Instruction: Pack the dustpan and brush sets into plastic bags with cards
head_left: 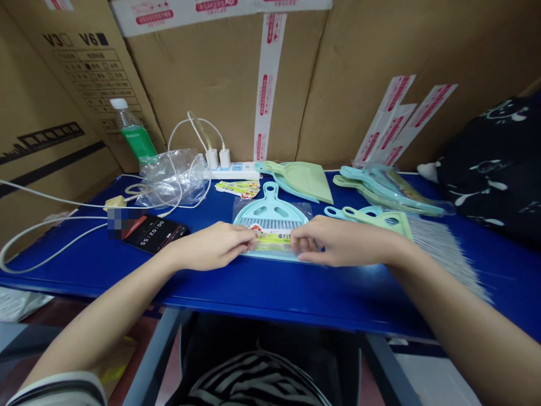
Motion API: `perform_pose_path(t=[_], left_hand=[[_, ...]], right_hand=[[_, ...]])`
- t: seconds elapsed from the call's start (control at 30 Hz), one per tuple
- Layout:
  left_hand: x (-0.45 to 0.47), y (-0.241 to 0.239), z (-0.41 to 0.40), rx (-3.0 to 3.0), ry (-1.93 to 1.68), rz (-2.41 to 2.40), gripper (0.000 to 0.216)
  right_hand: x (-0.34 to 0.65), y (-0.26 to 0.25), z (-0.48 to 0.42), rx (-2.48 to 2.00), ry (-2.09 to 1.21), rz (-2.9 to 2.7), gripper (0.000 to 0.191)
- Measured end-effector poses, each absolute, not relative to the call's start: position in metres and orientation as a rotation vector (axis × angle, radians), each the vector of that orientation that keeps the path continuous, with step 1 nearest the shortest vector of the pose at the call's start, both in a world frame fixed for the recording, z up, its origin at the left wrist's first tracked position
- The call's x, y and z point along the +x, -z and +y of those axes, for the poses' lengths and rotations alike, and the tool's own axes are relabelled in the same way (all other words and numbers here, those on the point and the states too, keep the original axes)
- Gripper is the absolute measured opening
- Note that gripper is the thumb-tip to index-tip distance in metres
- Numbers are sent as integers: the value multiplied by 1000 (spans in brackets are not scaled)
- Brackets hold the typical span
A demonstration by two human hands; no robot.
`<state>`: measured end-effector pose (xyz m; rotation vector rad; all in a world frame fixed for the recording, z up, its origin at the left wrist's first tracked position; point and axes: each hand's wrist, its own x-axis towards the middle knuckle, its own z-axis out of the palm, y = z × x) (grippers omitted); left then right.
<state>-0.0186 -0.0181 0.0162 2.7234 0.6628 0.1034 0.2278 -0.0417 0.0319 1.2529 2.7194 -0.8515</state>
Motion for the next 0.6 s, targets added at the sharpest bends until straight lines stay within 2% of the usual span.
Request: perform_pose_path(t=[0.3, 0.43, 0.6], left_hand=[[-18, -13, -18, 2776, -202, 647, 22], [-20, -12, -15, 2855, -281, 699, 22], [-22, -11, -11, 2911, -274, 815, 19]], right_hand=[[228, -28, -36, 1317, 747, 2719, 17], [230, -26, -34, 1339, 789, 2688, 10], [229, -26, -34, 1384, 727, 2683, 32]])
